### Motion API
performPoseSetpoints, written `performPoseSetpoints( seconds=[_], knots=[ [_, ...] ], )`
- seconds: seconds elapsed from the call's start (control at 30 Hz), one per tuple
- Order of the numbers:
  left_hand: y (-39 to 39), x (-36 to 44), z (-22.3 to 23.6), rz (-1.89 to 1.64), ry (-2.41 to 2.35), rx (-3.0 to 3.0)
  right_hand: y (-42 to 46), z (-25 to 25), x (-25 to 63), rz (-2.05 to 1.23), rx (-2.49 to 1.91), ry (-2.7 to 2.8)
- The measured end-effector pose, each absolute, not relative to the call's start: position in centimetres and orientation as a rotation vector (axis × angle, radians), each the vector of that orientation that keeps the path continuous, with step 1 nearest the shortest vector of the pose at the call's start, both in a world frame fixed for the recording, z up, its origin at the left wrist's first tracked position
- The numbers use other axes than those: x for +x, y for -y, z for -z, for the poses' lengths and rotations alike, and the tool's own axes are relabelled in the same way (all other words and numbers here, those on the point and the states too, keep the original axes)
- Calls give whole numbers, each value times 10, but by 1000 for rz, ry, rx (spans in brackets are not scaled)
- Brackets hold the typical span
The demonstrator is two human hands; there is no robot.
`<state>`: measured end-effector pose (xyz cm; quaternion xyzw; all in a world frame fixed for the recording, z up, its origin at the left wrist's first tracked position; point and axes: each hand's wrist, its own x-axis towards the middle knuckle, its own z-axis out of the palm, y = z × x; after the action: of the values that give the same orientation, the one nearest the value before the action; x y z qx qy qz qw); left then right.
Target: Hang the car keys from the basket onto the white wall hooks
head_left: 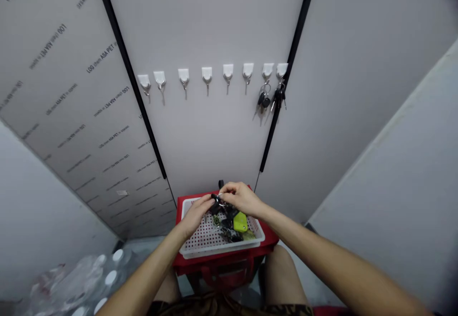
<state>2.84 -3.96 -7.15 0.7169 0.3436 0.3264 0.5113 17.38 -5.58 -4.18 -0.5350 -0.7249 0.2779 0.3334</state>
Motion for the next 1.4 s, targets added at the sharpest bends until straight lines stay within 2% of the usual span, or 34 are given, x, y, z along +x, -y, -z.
performPoseSetpoints(
  seconds=[0.1, 0.2, 0.33, 0.4, 0.6, 0.77, 0.93, 1.07, 1.23, 1.4],
  knots=[
    [38, 31, 61, -748, -812, 1756, 55, 29, 176, -573, -1366, 1944],
    [35, 30, 48, -775, -944, 2057, 56, 22, 181, -484, -1383, 1981],
    [31, 26, 30, -903, -1071, 2616, 53, 17, 191, -525, -1397, 2002],
    [30, 25, 25, -975, -1084, 2677, 51, 16, 195, -607, -1434, 1926],
    [28, 36, 26, -954, -964, 2100, 47, 17, 195, -900, -1394, 1734],
    [26, 51, 34, -777, -885, 1940, 49, 20, 185, -846, -1283, 1778],
    [22, 52, 42, -963, -843, 1460, 51, 34, 189, -862, -1246, 1605],
    [23, 53, 40, -1025, -750, 1122, 53, 42, 188, -1098, -1174, 1557],
    [31, 64, 41, -991, -659, 958, 49, 31, 182, -1133, -1075, 1320],
    [37, 75, 44, -1082, -646, 814, 47, 27, 183, -1122, -1087, 1322]
  ],
)
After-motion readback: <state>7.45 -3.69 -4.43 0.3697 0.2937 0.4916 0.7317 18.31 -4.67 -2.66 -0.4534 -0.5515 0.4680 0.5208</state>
